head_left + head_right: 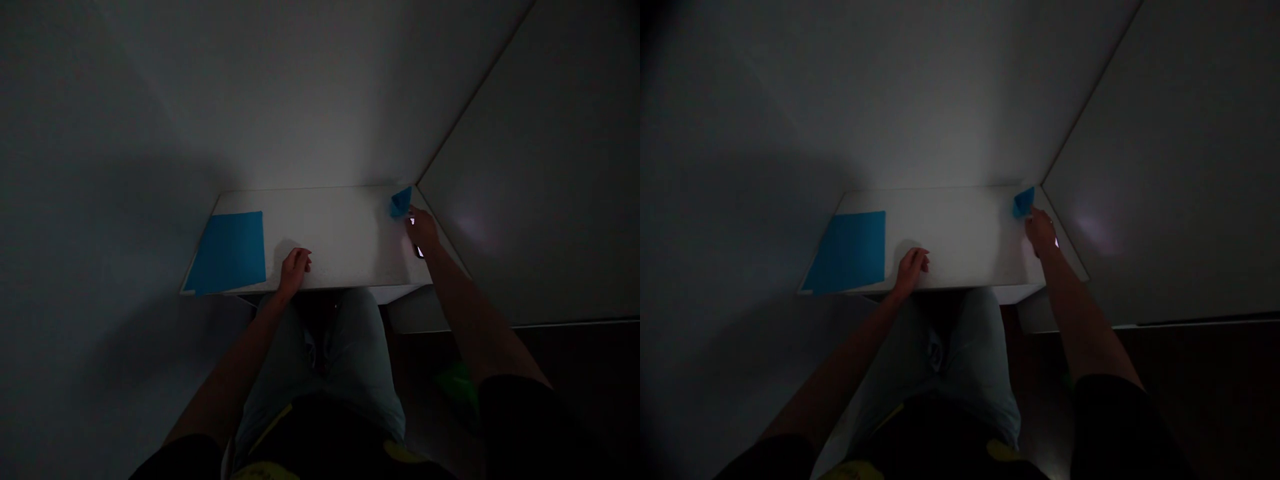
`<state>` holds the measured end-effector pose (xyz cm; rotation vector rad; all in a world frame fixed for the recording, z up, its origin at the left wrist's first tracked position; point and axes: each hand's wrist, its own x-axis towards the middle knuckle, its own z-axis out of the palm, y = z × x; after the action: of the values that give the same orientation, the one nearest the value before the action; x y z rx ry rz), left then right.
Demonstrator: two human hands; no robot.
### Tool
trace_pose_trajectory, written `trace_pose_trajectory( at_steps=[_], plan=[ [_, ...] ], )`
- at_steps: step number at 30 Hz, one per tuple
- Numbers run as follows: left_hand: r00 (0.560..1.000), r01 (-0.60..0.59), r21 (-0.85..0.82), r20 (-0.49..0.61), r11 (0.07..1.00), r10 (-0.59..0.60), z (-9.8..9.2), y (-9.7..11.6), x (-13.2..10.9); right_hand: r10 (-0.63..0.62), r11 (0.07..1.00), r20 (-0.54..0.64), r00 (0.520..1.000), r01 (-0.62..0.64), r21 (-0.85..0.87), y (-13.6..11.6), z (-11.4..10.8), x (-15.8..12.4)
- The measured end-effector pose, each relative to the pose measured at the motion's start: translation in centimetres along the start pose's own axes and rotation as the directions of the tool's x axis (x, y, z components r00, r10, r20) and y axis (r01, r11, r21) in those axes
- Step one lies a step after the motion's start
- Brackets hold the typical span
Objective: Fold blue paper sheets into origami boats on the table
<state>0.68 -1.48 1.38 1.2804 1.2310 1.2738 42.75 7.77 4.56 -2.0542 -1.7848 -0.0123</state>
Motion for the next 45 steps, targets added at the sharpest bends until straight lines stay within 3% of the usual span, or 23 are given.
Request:
trace_pose_trajectory(
  at_steps=[3,6,9,11,13,15,19,22,28,35,38,41,43,45],
  plan=[
    [0.999,0.042,0.004,0.021,0.999,-0.042,0.0,0.3,0.0,0.045,0.998,-0.039,0.998,-0.043,0.041,-1.8,0.1,-2.7],
    [0.998,-0.057,0.142,0.021,0.988,0.054,-1.9,0.5,-0.1,-0.067,0.984,-0.03,0.997,0.071,0.165,-4.7,0.5,-6.4],
    [0.965,-0.243,0.455,0.023,0.857,0.261,-6.9,0.6,-0.6,-0.163,0.934,-0.001,0.987,0.155,0.321,-8.4,1.9,-9.9],
    [0.95,-0.244,0.615,-0.003,0.75,0.311,-11.2,0.5,-1.2,-0.204,0.891,0.004,0.979,0.184,0.415,-10.9,3.3,-11.6],
    [0.954,-0.206,0.703,-0.012,0.681,0.3,-15.5,0.3,-1.8,-0.227,0.85,-0.003,0.974,0.199,0.487,-13.3,4.7,-12.7],
    [0.968,-0.211,0.739,0.069,0.64,0.24,-19.2,0.1,-2.4,-0.238,0.83,0.007,0.971,0.199,0.521,-15.0,5.8,-13.2],
    [0.963,-0.261,0.755,0.243,0.601,0.113,-23.5,0.1,-3.4,-0.285,0.85,0.047,0.957,0.23,0.473,-16.2,6.5,-13.6],
    [0.956,-0.268,0.779,0.288,0.567,0.056,-24.4,0.4,-3.6,-0.306,0.865,0.058,0.95,0.252,0.434,-16.0,6.3,-13.7],
    [0.934,-0.314,0.794,0.356,0.52,0.021,-24.2,1.2,-3.3,-0.318,0.883,0.047,0.947,0.277,0.378,-16.4,5.8,-13.9],
    [0.896,-0.354,0.769,0.442,0.532,-0.043,-24.2,1.6,-3.5,-0.333,0.901,0.063,0.941,0.298,0.315,-16.7,5.5,-13.9],
    [0.912,-0.347,0.783,0.41,0.517,-0.01,-23.9,1.9,-3.5,-0.328,0.913,0.06,0.943,0.3,0.277,-16.8,5.7,-13.9],
    [0.954,-0.293,0.843,0.292,0.452,0.072,-23.2,2.8,-2.9,-0.328,0.915,0.065,0.943,0.299,0.272,-16.7,5.9,-13.9],
    [0.958,-0.287,0.863,0.25,0.416,0.143,-22.4,4.2,-2.3,-0.331,0.907,0.072,0.941,0.297,0.299,-16.6,6.0,-13.9],
    [0.94,-0.337,0.845,0.276,0.415,0.2,-21.2,6.4,-1.7,-0.325,0.893,0.08,0.942,0.278,0.353,-16.4,6.0,-13.8]
  ],
)
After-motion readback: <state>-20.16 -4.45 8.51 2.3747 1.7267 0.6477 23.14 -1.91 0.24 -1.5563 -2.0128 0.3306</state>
